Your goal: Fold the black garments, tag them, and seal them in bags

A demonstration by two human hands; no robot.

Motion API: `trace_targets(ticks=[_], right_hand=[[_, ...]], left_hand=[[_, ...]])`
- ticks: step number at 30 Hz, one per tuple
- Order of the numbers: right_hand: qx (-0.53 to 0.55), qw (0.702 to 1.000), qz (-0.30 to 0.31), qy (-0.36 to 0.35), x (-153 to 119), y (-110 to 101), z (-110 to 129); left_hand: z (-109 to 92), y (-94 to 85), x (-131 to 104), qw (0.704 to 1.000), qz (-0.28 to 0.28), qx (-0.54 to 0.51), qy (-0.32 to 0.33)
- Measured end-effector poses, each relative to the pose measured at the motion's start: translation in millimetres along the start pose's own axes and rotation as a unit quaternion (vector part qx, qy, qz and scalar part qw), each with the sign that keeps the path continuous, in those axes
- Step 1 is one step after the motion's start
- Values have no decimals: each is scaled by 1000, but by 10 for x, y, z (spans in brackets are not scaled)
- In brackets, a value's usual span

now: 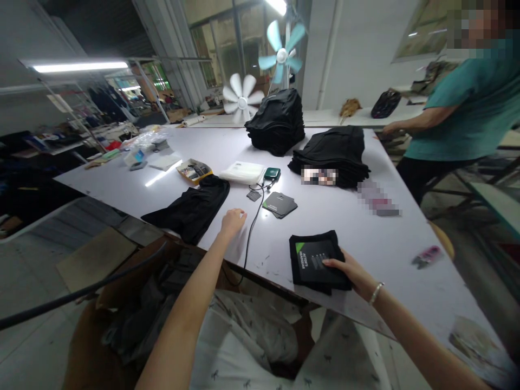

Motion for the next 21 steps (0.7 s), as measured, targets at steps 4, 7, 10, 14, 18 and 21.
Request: trace_targets(ticks=[4,7,10,14,18,21], right_hand=[[-13,999,-19,-28,-7,-41,-21],[-36,996,-44,-66,-46,-66,0],[-69,990,-76,-97,-93,-98,19],[-90,985,-102,-108,-100,-149,-29],[-79,986,-123,-82,-63,-260,-233],[-86,984,-151,-36,7,-428,-514]], left_hand=[[-88,-135,303,1000,-10,26,13],[-19,-304,595,998,-18,51,16],[145,-427,872,996,-22,80,14],[370,-461,1179,991,-25,127,24],[412,-321,1517,982,-15,176,71],[300,-118,1823,971,11,202,128]])
Point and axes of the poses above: each hand's wrist, its own x-axis towards the middle knuckle, its own y-axis out of the palm, z = x × y, the point moved 9 cm from there along x, towards the middle knuckle, and after that the axes turned 2 degrees about y, right-handed, at the moved point
